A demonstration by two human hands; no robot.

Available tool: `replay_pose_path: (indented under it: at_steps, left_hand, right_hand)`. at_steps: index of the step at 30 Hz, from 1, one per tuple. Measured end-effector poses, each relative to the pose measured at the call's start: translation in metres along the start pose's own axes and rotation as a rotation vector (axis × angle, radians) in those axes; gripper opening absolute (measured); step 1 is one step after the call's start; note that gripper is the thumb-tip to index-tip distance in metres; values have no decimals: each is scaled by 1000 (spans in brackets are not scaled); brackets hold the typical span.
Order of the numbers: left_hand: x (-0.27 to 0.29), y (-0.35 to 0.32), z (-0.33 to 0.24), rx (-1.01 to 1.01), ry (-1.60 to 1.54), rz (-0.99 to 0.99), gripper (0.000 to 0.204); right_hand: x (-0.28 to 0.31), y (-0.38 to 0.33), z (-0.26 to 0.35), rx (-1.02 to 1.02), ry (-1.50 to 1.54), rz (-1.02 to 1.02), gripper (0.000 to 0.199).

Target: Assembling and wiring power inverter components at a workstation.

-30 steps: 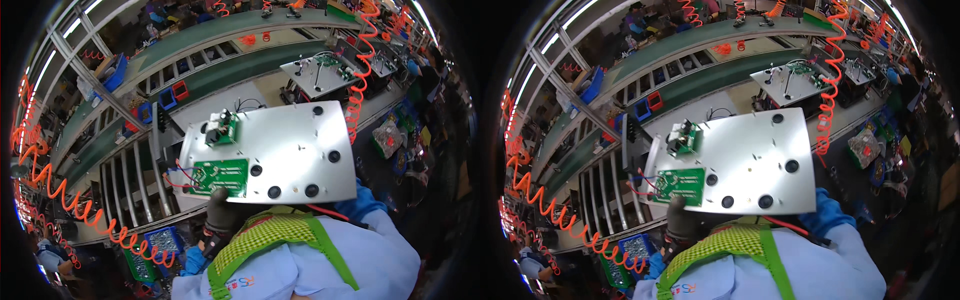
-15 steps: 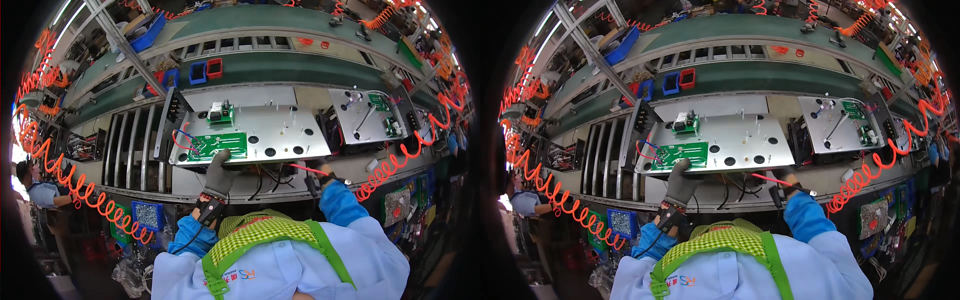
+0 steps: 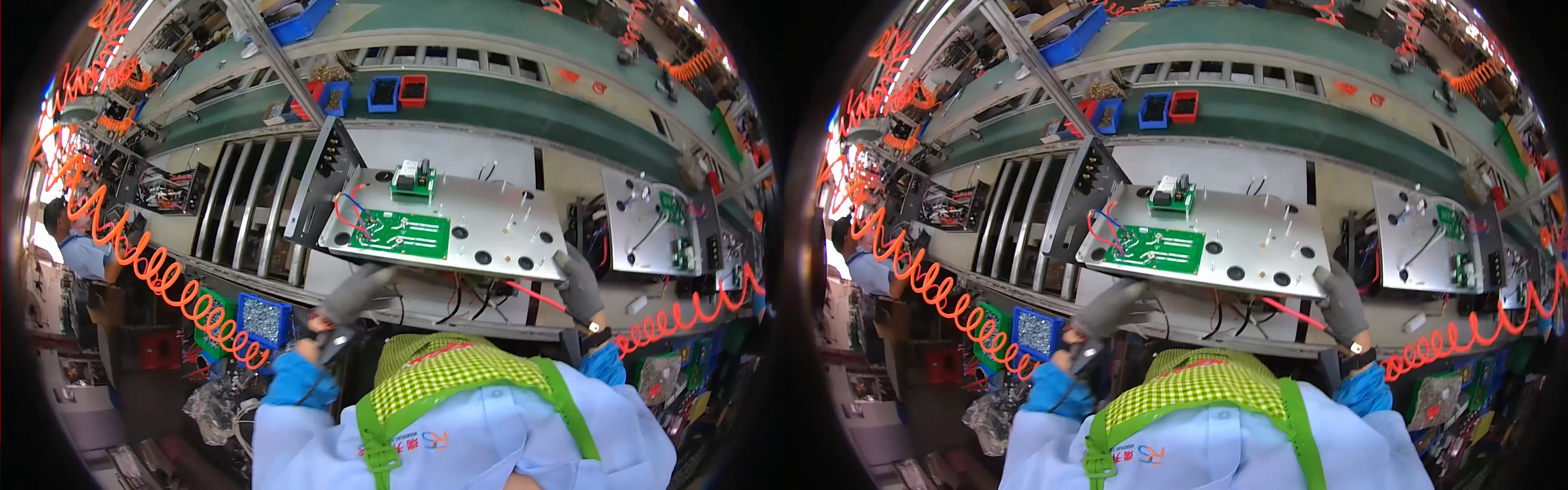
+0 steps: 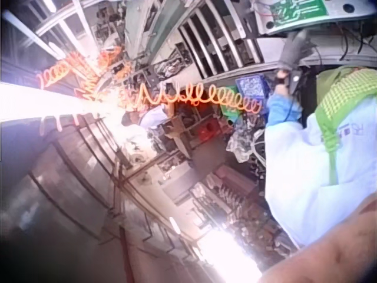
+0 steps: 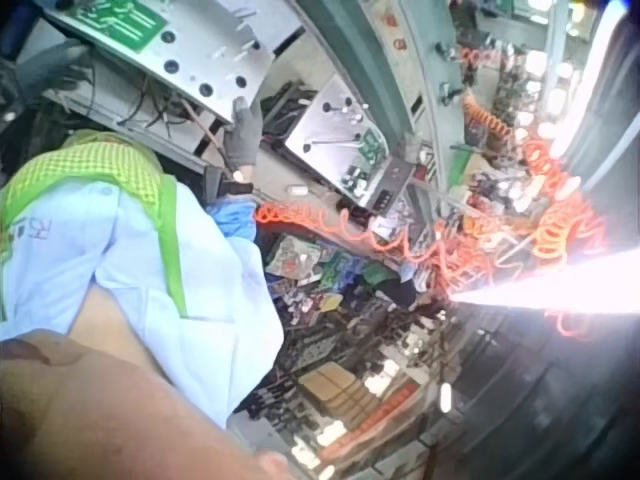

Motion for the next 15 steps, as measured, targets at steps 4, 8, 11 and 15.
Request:
replay_pose_path:
  at_steps: [4, 8, 11, 15]
  left_hand:
    - [141, -36, -17, -273, 647, -864, 54]
    - [128, 2, -22, -374, 277, -541, 56]
    - [123, 3, -26, -364, 285, -541, 52]
    - [114, 8, -26, -456, 274, -573, 44]
  right_hand:
    - [0, 13, -5, -75, -17, -18, 46]
    - [-20, 12, 3, -55, -63, 0, 43]
    - [-34, 12, 12, 224, -321, -16, 37]
    - [-26, 32, 4, -16, -109, 35, 30]
Point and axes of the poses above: each hand's wrist, its own y-axis towards the middle knuckle, its own x-axis out of the back of the hand, z = x × y, the point moved 4 cm from there along y, towards the middle knuckle, and after that the axes turned 11 degrees about -z, right-handed, at the moved point
